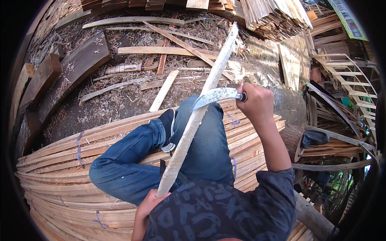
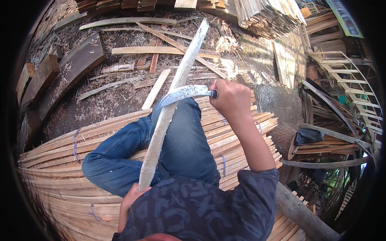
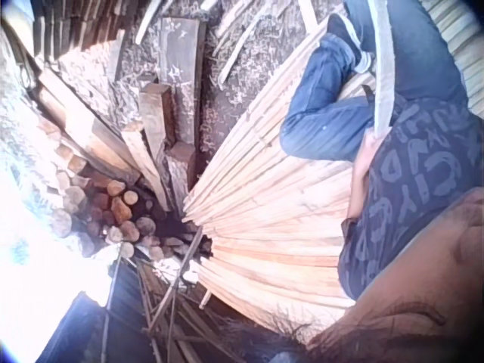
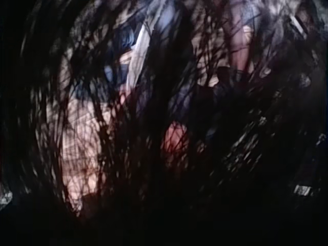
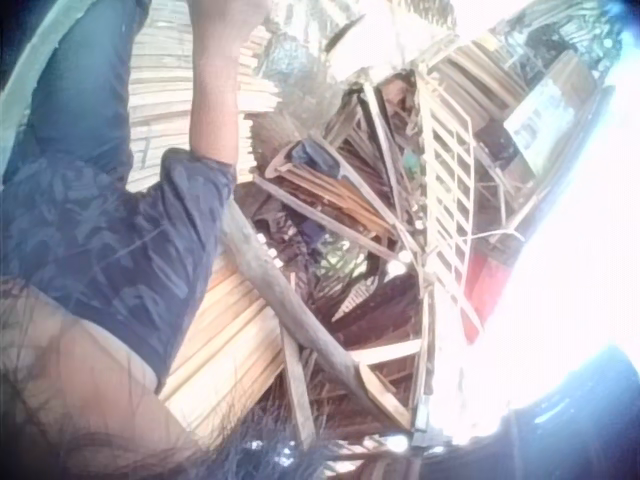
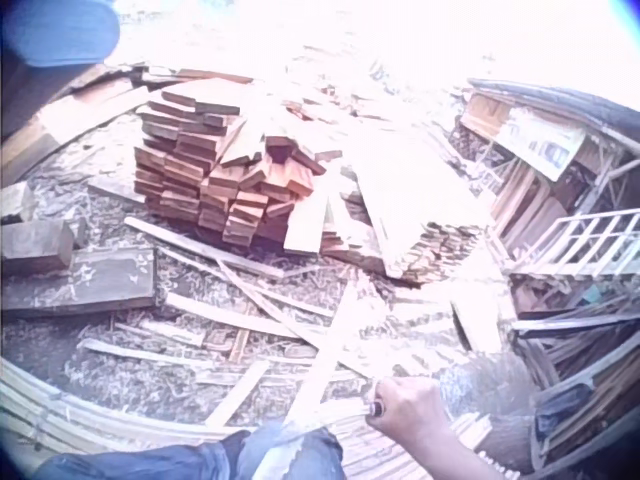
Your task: The person sits cross-legged on a pile of wooden planks and uses a knife to shave thin strips from a long piece of wood held between their legs. They repeatedly scrape the blade along the wood to remove bark and smooth the surface.
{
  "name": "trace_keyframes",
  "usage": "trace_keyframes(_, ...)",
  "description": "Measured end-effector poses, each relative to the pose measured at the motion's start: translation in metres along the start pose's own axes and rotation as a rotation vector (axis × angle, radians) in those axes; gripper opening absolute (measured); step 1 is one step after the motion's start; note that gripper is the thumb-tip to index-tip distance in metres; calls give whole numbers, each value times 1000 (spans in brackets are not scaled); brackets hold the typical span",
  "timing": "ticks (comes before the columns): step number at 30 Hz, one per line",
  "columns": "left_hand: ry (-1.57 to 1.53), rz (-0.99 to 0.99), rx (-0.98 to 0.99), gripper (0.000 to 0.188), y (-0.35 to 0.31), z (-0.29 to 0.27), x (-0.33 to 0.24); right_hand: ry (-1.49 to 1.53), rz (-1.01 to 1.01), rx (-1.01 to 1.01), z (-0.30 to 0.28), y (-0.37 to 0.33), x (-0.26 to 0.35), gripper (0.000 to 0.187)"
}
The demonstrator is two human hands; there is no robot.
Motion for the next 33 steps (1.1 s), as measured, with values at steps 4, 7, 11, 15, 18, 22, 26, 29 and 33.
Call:
trace_keyframes(4,68,72,21,27,4,-4,-10,-96,78,-7,-4,43,-20,11)
trace_keyframes(7,54,-4,46,28,1,-4,2,-110,599,-15,-27,56,-106,29)
trace_keyframes(11,78,77,60,29,1,-9,19,10,547,-74,-48,35,-100,26)
trace_keyframes(15,69,113,105,32,10,-14,21,-118,-91,93,-8,5,33,7)
trace_keyframes(18,39,106,118,31,5,-14,16,-195,152,87,-5,30,-9,12)
trace_keyframes(22,109,121,101,28,1,-19,21,-275,660,37,-58,45,-129,26)
trace_keyframes(26,449,274,-79,26,3,-27,-8,-170,606,39,-57,3,-96,26)
trace_keyframes(29,638,167,-267,27,-5,-29,-23,-78,449,33,-52,-32,-35,22)
trace_keyframes(33,749,116,-288,21,-16,-27,-34,-36,334,68,-59,-64,6,14)
Point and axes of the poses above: each hand's wrist, its own y-axis towards the middle knuckle, its own z-axis out of the palm, x = y × z, the point moved 8 cm from there along y, towards the middle knuckle, and after that the axes turned 11 degrees about x, right-handed, at the moved point
